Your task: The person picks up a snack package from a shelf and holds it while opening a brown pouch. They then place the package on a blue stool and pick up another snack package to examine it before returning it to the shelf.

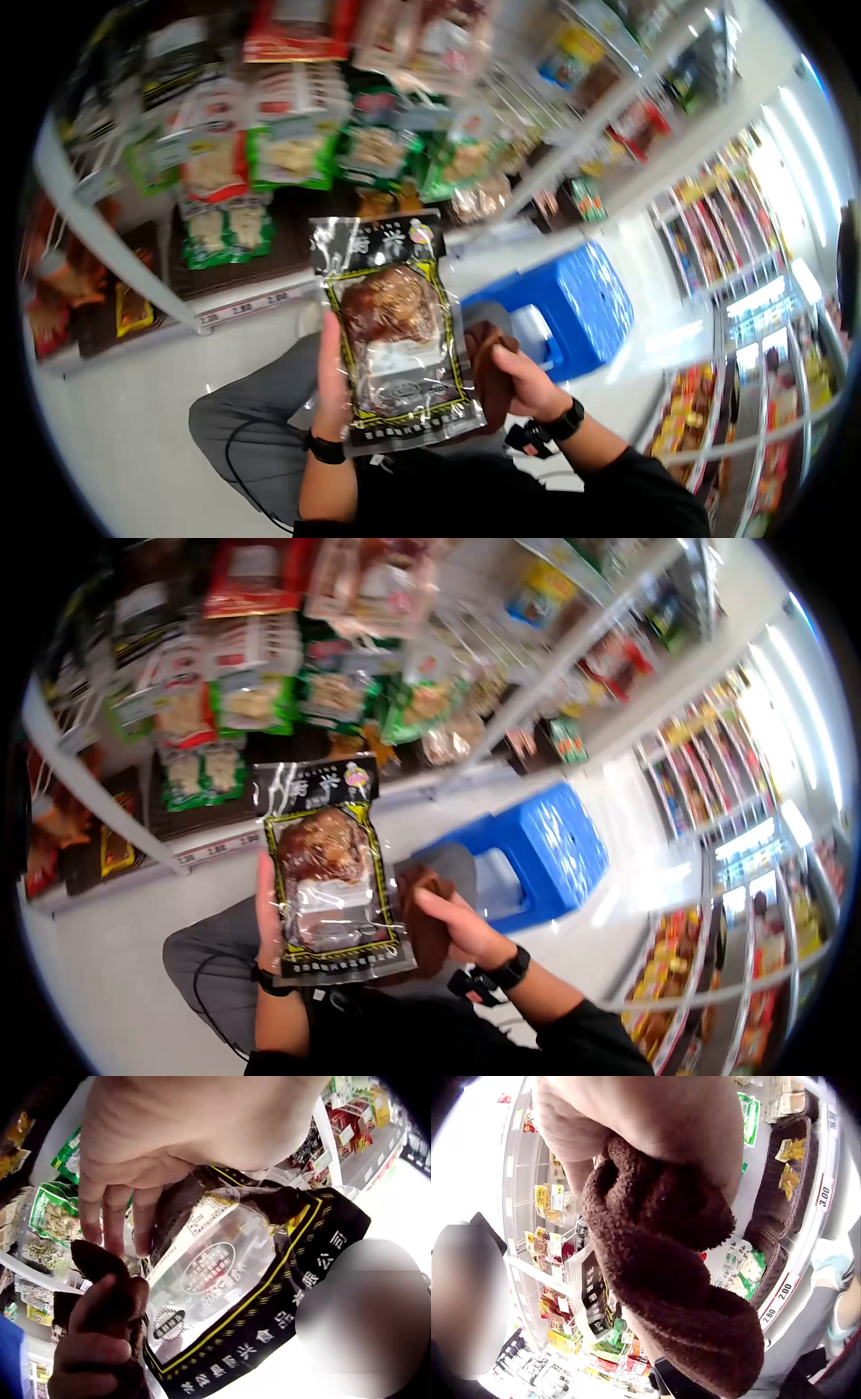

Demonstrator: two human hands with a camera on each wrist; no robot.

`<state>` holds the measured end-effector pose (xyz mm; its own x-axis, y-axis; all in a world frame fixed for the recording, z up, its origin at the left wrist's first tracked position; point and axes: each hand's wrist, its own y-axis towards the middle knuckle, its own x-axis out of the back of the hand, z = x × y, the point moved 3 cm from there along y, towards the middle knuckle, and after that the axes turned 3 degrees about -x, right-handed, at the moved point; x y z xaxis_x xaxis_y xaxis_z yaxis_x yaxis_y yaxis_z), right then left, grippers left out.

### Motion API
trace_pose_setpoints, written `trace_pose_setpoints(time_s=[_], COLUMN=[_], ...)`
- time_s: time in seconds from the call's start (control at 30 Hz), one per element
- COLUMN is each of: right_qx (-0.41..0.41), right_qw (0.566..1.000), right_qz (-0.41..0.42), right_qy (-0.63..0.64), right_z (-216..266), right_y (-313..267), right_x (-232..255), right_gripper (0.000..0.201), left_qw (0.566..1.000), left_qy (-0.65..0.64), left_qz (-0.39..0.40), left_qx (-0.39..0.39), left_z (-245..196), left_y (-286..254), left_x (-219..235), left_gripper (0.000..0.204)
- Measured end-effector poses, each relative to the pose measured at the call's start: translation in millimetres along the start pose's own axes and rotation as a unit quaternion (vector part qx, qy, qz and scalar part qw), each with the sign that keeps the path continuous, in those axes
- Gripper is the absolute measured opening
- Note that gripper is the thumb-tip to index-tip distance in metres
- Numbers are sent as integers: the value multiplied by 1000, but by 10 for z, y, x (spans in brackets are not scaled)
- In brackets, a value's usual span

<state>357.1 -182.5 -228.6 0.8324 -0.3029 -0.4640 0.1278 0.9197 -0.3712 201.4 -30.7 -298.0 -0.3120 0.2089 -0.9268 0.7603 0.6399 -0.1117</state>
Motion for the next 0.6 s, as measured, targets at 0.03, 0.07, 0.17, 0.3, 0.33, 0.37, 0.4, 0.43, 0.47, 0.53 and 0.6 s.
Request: trace_pose_setpoints(time_s=[0.03,0.07,0.17,0.3,0.33,0.37,0.4,0.43,0.47,0.53,0.6], right_qx=[-23,-24,-7,41,52,82,111,149,158,235,291], right_qw=[999,996,988,976,972,968,964,960,953,933,893], right_qz=[-41,-58,-145,-189,-202,-207,-212,-217,-241,-271,-343], right_qy=[-6,-55,-45,103,107,114,120,99,95,42,8], right_z=[20,26,21,60,78,90,102,176,262,431,626], right_y=[-31,-56,-206,-416,-491,-551,-609,-677,-761,-897,-972], right_x=[-106,-61,-5,129,199,292,389,470,546,824,1035], right_gripper=[47,45,28,36,37,36,36,32,30,27,26], left_qw=[1000,999,997,988,981,974,964,938,921,920,922], left_qy=[-6,-13,13,143,173,207,241,326,350,345,351], left_qz=[1,0,19,34,63,38,13,44,155,179,159], left_qx=[22,42,75,53,63,86,108,109,74,53,35], left_z=[49,94,226,407,471,585,669,715,729,702,660], left_y=[7,0,10,101,136,170,191,202,242,261,278], left_x=[-53,-148,-316,-331,-338,-241,-182,-188,-299,-418,-394], left_gripper=[75,77,71,55,54,55,56,60,63,60,58])
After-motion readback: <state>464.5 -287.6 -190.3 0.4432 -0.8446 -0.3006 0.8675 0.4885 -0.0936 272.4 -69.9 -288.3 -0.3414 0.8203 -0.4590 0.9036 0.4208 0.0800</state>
